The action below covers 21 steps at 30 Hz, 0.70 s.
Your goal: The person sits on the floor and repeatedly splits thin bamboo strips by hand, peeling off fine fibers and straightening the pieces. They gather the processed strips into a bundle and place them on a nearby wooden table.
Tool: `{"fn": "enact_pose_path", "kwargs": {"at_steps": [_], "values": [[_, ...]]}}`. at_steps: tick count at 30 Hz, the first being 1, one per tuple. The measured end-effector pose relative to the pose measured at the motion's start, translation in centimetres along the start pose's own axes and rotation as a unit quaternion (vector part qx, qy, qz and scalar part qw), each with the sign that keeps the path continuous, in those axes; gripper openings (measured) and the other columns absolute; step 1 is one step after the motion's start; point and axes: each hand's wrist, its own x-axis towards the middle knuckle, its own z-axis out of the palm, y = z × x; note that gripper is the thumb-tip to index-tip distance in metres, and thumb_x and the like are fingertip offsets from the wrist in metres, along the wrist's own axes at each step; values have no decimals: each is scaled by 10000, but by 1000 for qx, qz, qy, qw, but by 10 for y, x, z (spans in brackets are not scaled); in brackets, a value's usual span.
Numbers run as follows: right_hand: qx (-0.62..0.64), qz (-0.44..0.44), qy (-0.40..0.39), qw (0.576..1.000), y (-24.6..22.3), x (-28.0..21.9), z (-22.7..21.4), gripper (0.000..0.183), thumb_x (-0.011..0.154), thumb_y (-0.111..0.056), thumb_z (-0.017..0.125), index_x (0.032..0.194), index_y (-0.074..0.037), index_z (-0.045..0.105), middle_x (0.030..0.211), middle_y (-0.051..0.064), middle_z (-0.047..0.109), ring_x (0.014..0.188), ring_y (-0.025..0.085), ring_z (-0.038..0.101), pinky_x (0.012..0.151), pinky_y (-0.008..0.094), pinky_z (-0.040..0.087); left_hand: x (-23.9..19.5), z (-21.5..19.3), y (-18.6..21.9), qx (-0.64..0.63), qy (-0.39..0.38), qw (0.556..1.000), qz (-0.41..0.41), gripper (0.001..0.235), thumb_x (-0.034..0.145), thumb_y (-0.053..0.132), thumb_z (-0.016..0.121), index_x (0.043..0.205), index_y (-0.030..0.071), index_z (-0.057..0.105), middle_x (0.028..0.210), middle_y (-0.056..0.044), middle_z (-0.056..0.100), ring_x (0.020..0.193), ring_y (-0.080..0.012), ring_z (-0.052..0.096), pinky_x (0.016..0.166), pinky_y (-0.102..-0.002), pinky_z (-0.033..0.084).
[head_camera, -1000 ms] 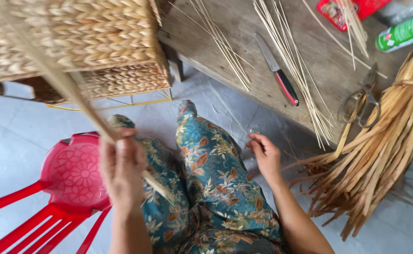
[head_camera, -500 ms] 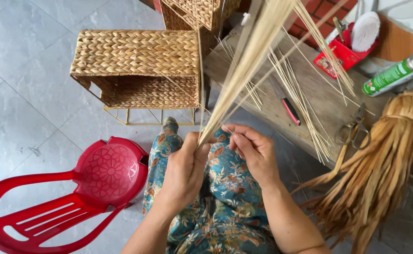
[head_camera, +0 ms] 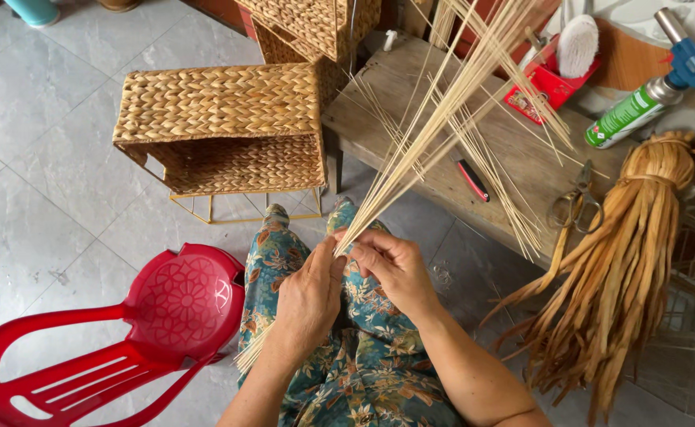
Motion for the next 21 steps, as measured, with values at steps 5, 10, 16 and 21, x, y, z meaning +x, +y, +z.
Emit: {"fn": "enact_pose_path", "kwargs": {"at_steps": [5, 10, 16, 21], "values": [[-28, -8, 21, 999, 15, 1, -5, 208, 1010, -176, 679, 1096, -13, 777, 746, -7, 634, 641, 44, 526, 556, 215, 433, -1, 12, -9, -85, 2, 993, 85, 388, 1019, 88, 556, 1398, 24, 502, 1361, -265, 645, 1061, -421, 682, 806, -439, 575], [-9, 10, 39, 999, 29, 3, -9, 184, 995, -160, 660, 1039, -11, 759, 748, -12, 672, 630, 46, 559, 554, 233, 467, -2, 27, -19, -259, -36, 965, -1, 605, 1005, 34, 563, 1571, 49, 351, 1008, -180, 687, 865, -327, 658, 802, -347, 540], [-15, 69, 11, 997, 32, 3, -10, 228, 1057, -190, 593, 1052, -25, 750, 746, -21, 658, 600, 47, 526, 520, 219, 407, 0, 33, -33, -17, 38, 995, 89, 602, 942, -65, 539, 1523, 84, 493, 941, -131, 621, 730, -244, 642, 648, -345, 541], [19, 78, -68, 994, 37, 4, -11, 174, 1029, -152, 649, 1135, -18, 681, 807, 0, 663, 718, 56, 593, 638, 233, 481, -4, 45, -36, 107, 81, 981, 138, 613, 863, -14, 599, 1464, 86, 520, 931, -129, 592, 755, -267, 649, 588, -391, 538]]}}
